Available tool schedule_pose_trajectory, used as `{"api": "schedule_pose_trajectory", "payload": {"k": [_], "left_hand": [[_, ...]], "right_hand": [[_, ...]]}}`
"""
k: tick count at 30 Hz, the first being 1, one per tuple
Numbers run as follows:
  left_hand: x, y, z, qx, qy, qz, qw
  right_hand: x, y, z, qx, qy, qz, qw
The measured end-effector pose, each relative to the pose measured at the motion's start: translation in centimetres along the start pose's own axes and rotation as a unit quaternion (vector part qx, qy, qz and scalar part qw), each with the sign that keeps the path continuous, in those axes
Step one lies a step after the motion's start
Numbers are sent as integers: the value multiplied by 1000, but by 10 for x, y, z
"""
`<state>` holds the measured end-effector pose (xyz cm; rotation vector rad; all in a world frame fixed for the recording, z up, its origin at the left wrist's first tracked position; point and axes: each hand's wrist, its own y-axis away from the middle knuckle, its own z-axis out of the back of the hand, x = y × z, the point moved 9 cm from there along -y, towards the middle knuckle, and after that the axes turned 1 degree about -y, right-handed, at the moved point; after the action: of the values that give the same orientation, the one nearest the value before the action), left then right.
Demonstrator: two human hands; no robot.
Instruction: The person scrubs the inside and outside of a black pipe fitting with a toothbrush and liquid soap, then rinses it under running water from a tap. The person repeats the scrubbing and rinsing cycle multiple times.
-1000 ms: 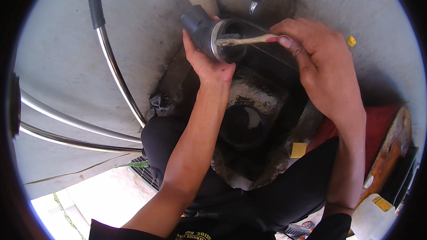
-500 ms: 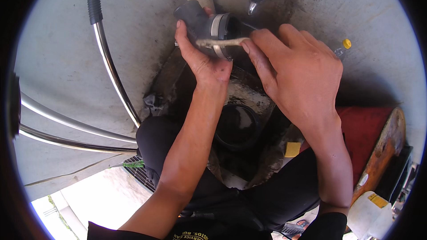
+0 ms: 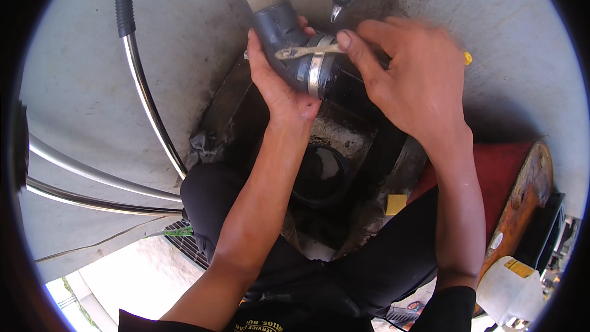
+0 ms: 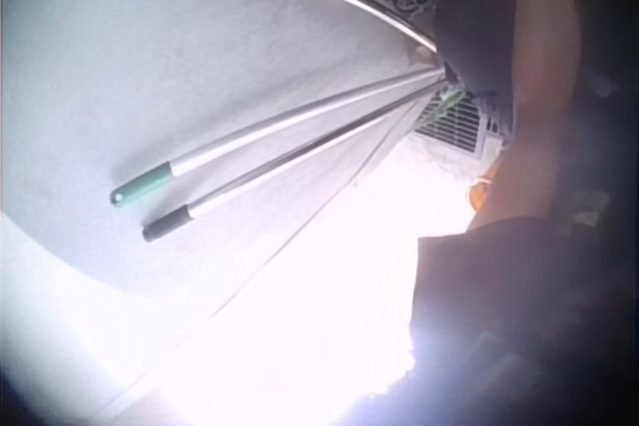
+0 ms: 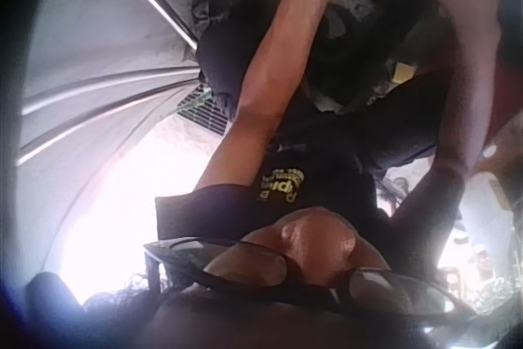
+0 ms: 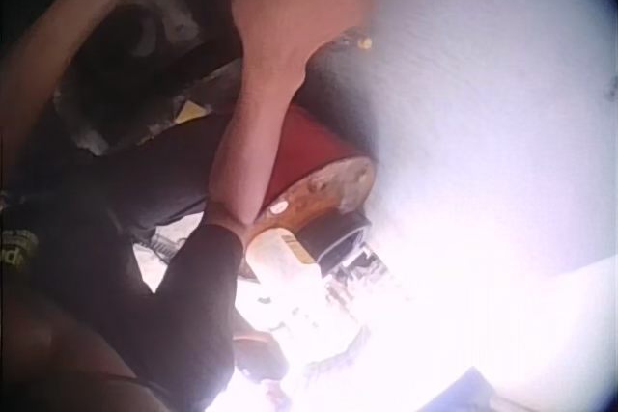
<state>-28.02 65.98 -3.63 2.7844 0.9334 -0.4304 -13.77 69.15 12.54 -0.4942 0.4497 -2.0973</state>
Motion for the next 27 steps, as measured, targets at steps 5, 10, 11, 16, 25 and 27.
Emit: {"api": "schedule_pose_trajectory", "payload": {"k": [5,10,11,16,25,27], "left_hand": [[26,3,3,26,40,122,991],[35,5,14,37,37,165,985],[33,3,18,35,30,166,985],[43,4,22,5,36,192,981],[53,2,26,31,16,216,976],[49,0,30,9,-8,199,980]], "right_hand": [[-28,1,-14,24,-52,-52,997],[-52,-4,-34,43,-130,-60,989],[-60,1,-38,66,-149,-75,984],[-90,11,-46,103,-185,-139,967],[-111,17,-45,128,-199,-200,951],[-98,16,-46,129,-174,-158,963]]}}
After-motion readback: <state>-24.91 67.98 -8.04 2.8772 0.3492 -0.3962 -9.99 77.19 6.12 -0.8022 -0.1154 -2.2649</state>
